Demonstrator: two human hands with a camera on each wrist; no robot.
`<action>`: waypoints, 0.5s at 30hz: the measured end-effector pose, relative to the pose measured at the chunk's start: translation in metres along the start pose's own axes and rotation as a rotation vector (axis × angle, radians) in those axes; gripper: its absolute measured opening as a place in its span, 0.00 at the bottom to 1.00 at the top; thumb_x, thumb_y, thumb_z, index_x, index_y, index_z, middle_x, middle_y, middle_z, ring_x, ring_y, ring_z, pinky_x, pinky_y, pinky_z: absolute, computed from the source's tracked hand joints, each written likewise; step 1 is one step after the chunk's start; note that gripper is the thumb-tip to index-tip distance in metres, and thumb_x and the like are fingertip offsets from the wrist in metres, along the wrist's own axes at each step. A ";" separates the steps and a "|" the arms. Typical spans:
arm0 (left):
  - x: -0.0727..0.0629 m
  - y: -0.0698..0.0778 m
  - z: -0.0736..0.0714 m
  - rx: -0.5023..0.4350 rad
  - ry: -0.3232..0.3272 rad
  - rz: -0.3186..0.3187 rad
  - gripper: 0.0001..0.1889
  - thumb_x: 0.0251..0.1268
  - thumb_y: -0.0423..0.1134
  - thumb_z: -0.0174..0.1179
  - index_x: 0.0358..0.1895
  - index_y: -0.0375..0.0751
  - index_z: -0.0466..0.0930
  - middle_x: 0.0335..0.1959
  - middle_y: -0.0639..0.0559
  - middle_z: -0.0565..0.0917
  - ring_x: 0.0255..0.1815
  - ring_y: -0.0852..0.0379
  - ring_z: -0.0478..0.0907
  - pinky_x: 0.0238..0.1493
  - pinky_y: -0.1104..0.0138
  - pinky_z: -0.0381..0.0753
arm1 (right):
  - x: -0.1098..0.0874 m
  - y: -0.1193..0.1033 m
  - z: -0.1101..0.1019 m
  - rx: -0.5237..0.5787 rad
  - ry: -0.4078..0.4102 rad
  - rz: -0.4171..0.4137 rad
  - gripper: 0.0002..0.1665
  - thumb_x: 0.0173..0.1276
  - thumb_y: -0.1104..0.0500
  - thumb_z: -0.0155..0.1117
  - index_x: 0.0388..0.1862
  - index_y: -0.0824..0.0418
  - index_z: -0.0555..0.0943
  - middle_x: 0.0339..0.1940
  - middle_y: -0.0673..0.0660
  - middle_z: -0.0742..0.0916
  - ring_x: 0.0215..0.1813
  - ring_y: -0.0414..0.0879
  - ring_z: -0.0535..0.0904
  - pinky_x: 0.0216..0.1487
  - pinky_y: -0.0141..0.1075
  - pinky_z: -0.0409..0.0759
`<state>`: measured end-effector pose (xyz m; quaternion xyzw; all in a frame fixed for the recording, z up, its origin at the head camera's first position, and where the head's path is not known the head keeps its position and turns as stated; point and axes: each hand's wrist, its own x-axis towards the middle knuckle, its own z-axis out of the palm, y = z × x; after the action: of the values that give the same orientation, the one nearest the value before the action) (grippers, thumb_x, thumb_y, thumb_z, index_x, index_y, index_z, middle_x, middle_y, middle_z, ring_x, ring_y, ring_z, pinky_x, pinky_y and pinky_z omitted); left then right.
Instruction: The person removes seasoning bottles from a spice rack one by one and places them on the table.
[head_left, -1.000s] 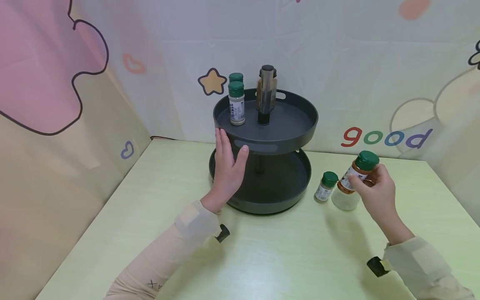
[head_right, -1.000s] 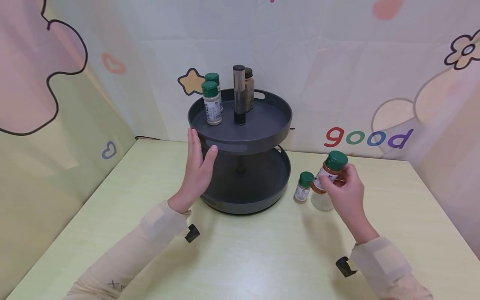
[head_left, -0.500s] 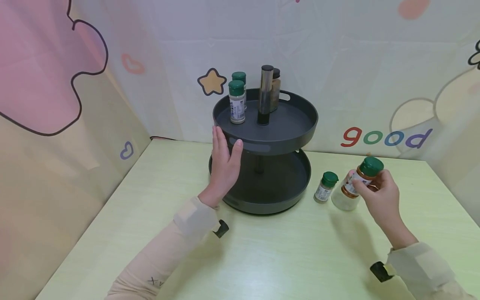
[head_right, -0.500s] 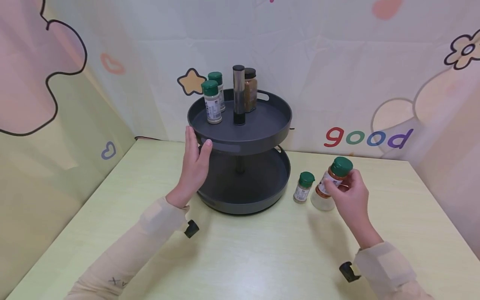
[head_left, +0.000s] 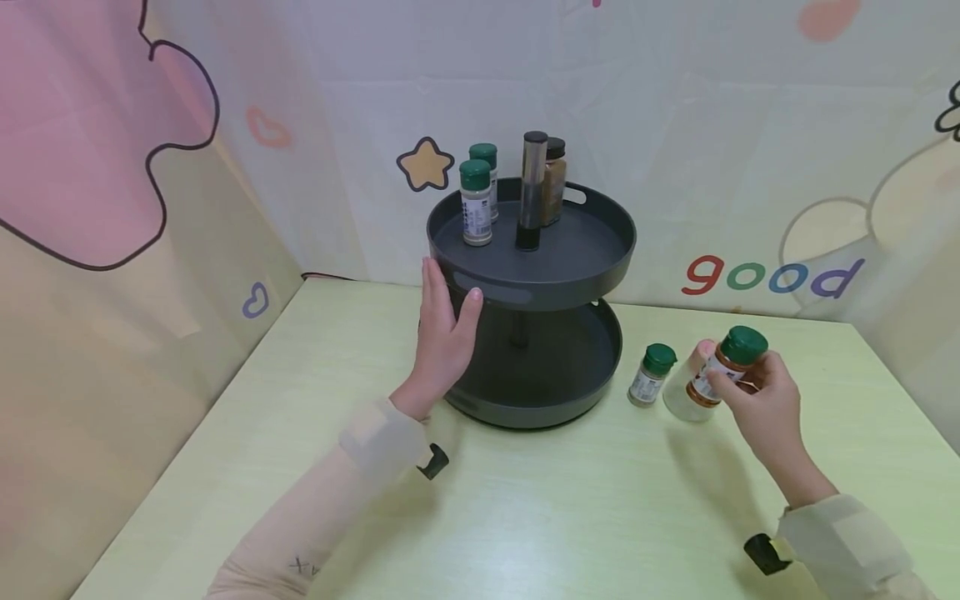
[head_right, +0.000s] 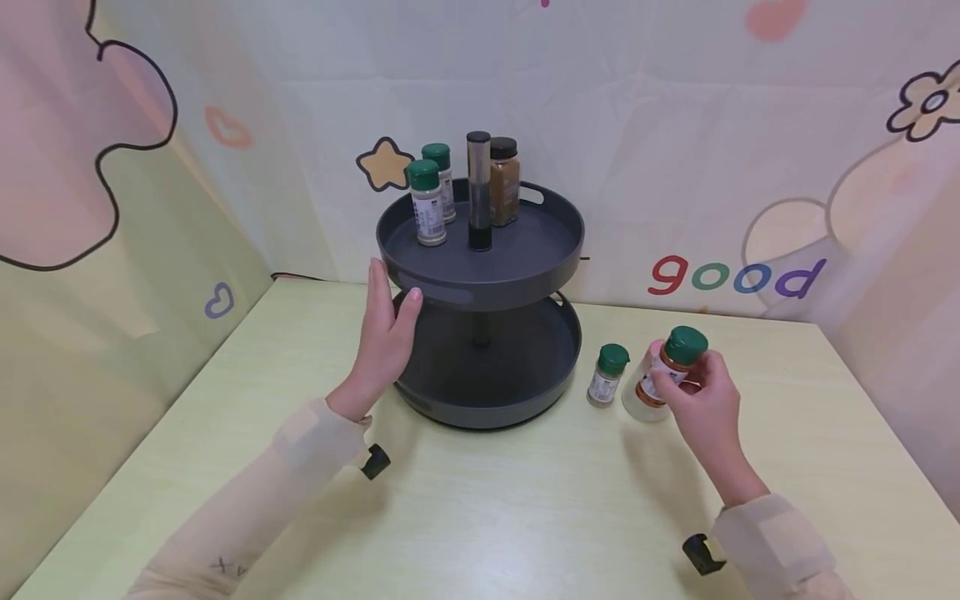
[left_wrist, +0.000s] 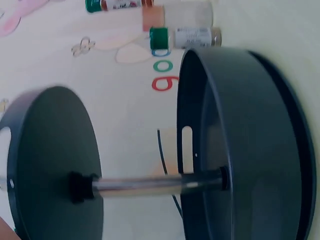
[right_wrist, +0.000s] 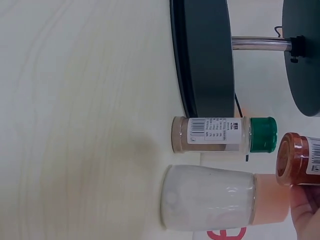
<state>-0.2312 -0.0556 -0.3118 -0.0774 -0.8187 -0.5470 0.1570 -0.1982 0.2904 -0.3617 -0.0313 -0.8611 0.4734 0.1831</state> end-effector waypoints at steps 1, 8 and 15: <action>-0.003 0.001 0.002 0.003 0.004 0.019 0.40 0.64 0.54 0.40 0.69 0.41 0.28 0.71 0.53 0.29 0.71 0.58 0.27 0.69 0.56 0.35 | 0.000 0.001 0.000 -0.003 -0.001 0.003 0.17 0.61 0.54 0.56 0.47 0.55 0.66 0.37 0.33 0.72 0.38 0.27 0.69 0.37 0.13 0.68; -0.024 0.008 0.012 0.046 -0.015 0.092 0.40 0.63 0.53 0.42 0.69 0.42 0.28 0.71 0.54 0.29 0.71 0.55 0.29 0.68 0.49 0.36 | -0.002 0.009 -0.004 -0.014 0.006 0.030 0.17 0.61 0.54 0.57 0.47 0.53 0.66 0.36 0.33 0.71 0.38 0.25 0.69 0.36 0.14 0.68; -0.029 0.014 0.017 0.042 -0.039 0.084 0.41 0.62 0.52 0.44 0.69 0.42 0.29 0.71 0.55 0.28 0.71 0.55 0.29 0.67 0.48 0.36 | -0.003 0.015 -0.007 -0.012 0.016 0.048 0.15 0.60 0.54 0.57 0.45 0.50 0.66 0.35 0.33 0.72 0.37 0.26 0.69 0.35 0.14 0.68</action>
<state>-0.2028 -0.0333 -0.3149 -0.1189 -0.8288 -0.5211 0.1656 -0.1947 0.3036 -0.3721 -0.0567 -0.8615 0.4721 0.1784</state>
